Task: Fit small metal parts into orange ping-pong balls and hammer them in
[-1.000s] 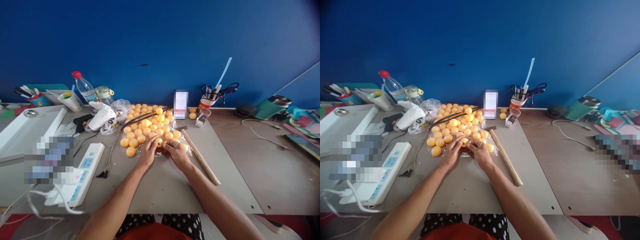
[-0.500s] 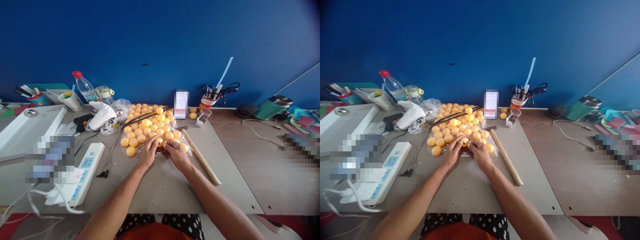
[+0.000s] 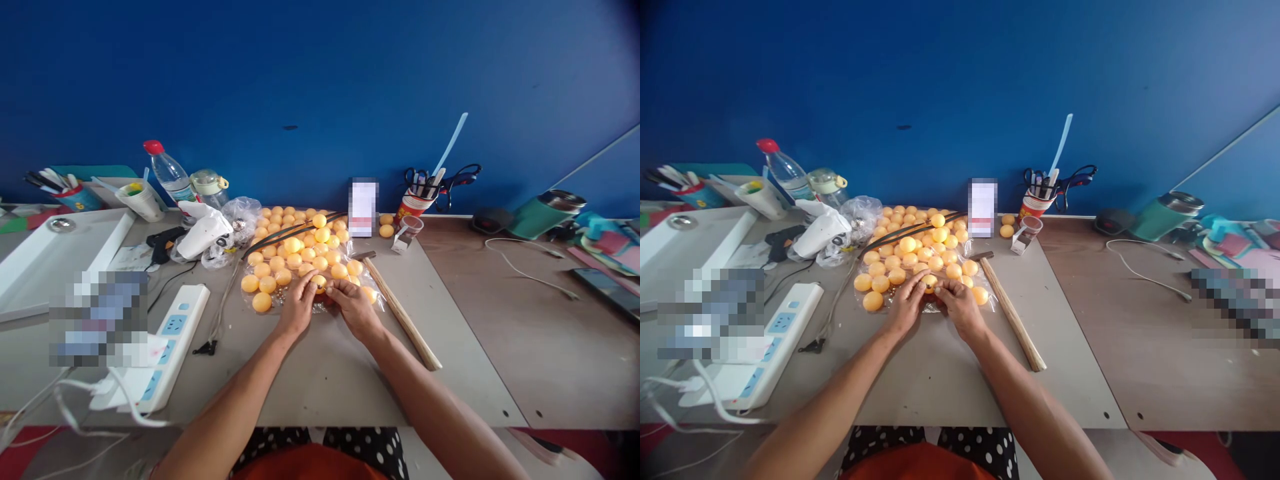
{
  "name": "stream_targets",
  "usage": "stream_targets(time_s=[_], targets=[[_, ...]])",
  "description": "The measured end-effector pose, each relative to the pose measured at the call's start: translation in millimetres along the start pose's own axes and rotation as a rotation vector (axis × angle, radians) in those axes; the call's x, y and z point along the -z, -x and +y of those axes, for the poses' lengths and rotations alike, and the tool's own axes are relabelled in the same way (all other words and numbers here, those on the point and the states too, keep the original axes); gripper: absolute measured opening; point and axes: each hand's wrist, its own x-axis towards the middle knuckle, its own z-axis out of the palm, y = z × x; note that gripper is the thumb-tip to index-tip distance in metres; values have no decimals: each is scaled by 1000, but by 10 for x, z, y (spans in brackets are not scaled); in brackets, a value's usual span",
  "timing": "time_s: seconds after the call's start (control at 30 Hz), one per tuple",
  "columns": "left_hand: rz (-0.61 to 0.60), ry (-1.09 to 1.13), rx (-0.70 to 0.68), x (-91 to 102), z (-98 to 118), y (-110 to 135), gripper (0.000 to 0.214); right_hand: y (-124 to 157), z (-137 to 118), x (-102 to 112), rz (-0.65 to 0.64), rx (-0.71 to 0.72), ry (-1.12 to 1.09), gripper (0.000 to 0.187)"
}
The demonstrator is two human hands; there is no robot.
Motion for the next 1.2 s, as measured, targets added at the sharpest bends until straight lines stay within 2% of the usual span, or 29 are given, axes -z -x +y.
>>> stream_targets(time_s=[0.73, 1.2], targets=[[-7, -49, -20, -33, 33, 42, 39, 23, -37, -37, 47, -39, 20, 29], [36, -35, -38, -55, -18, 64, 39, 23, -30, -79, 72, -51, 29, 23]])
